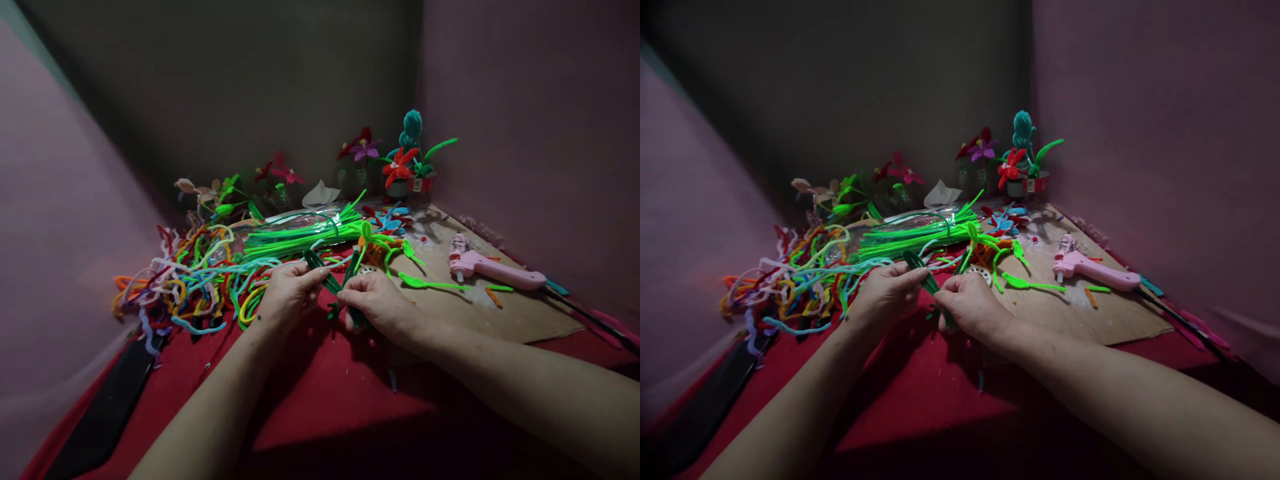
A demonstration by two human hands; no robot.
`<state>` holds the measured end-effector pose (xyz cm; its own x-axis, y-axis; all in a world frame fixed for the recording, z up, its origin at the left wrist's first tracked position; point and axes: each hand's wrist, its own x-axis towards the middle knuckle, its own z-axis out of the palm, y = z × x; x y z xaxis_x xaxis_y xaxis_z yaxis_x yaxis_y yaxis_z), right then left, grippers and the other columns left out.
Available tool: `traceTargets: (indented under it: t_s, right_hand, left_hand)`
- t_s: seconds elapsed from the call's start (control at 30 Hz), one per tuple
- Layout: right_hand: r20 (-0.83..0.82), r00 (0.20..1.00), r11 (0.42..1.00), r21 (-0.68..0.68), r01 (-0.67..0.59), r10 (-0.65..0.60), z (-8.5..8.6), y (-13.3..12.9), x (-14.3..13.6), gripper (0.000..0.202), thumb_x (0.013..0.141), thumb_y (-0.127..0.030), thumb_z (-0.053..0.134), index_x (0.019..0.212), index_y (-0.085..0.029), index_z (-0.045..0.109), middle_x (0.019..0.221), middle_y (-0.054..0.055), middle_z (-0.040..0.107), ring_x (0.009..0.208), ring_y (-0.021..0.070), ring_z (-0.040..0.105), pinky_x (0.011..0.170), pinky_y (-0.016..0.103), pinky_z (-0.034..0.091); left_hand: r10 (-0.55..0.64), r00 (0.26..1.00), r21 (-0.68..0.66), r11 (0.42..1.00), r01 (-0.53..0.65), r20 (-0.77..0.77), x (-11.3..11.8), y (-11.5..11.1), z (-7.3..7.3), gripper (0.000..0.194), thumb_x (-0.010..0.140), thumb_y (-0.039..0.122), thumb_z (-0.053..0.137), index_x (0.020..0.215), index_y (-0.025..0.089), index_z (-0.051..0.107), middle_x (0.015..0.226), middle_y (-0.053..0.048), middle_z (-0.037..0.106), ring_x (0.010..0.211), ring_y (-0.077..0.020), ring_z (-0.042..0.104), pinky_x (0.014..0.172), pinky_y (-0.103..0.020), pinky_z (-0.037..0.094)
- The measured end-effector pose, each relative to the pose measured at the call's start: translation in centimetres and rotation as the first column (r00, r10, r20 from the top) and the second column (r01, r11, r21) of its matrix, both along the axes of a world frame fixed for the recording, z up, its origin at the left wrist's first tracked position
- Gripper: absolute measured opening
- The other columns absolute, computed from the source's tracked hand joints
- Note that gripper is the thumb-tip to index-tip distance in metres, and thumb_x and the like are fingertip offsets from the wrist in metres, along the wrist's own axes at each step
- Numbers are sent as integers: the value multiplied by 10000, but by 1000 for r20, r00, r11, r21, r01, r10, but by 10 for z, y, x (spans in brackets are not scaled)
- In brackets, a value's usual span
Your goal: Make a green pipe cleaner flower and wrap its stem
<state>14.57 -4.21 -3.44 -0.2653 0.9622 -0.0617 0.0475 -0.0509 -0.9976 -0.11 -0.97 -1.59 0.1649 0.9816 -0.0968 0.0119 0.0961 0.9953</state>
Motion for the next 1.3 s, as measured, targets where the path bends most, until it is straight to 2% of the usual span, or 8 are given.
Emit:
traceTargets:
  t_s: [0.1,0.2,0.3,0.5,0.57,0.87,1.03,1.3]
  right_hand:
    - [1,1000,1000,-16,0,0,0,1,0,275,745,-180,486,477,-139,535,376,-12,536,302,58,424,314,167,302]
    - [-15,1000,1000,-5,-6,6,-1,2,1,282,748,-186,487,474,-138,535,375,-9,532,306,58,429,323,168,309]
    - [9,1000,1000,-7,5,-5,0,1,1,293,750,-192,482,467,-138,536,372,-8,529,299,52,409,312,164,291]
    - [-24,999,1000,-6,22,-22,4,-1,1,249,726,-169,492,490,-135,562,390,-5,547,314,52,410,331,167,310]
    - [-41,999,999,-29,27,-28,6,-1,2,241,728,-173,497,499,-137,564,380,-11,540,294,49,386,319,171,294]
    - [-106,994,998,-64,-29,22,1,1,2,228,734,-222,527,536,-124,588,400,-2,559,318,57,426,331,168,294]
    - [-134,991,998,-57,-36,28,0,0,1,237,722,-216,526,506,-130,569,389,-3,560,321,63,435,341,171,317]
    - [-112,994,997,-76,-16,8,6,-4,0,251,709,-166,509,460,-145,533,385,2,556,316,64,432,322,171,314]
  left_hand:
    - [-81,990,-49,995,87,115,-3,2,-2,288,633,280,717,580,170,456,419,83,405,316,-32,309,310,-160,210]
    - [-119,990,-61,990,124,77,-4,2,-2,277,640,283,710,569,158,473,411,73,410,319,-33,318,312,-163,210]
    - [-96,995,-52,994,97,27,-2,1,-4,268,637,281,710,561,142,494,412,60,431,323,-32,327,316,-164,211]
    - [-208,972,-82,973,217,107,3,0,-9,187,649,252,706,678,133,564,439,68,426,346,-26,315,348,-168,211]
    - [-228,966,-88,967,240,126,4,-1,-10,180,658,244,698,659,133,557,441,65,431,353,-28,320,356,-171,216]
    - [-201,977,-54,977,205,65,4,-2,-7,193,656,247,692,628,133,539,474,35,527,362,-45,398,336,-165,270]
    - [-221,970,-105,967,232,101,4,-1,-7,206,637,239,703,653,139,523,475,41,515,348,-41,380,317,-155,261]
    - [-119,969,13,993,119,218,-4,5,4,177,677,208,668,683,167,496,423,109,294,326,-16,223,321,-147,192]
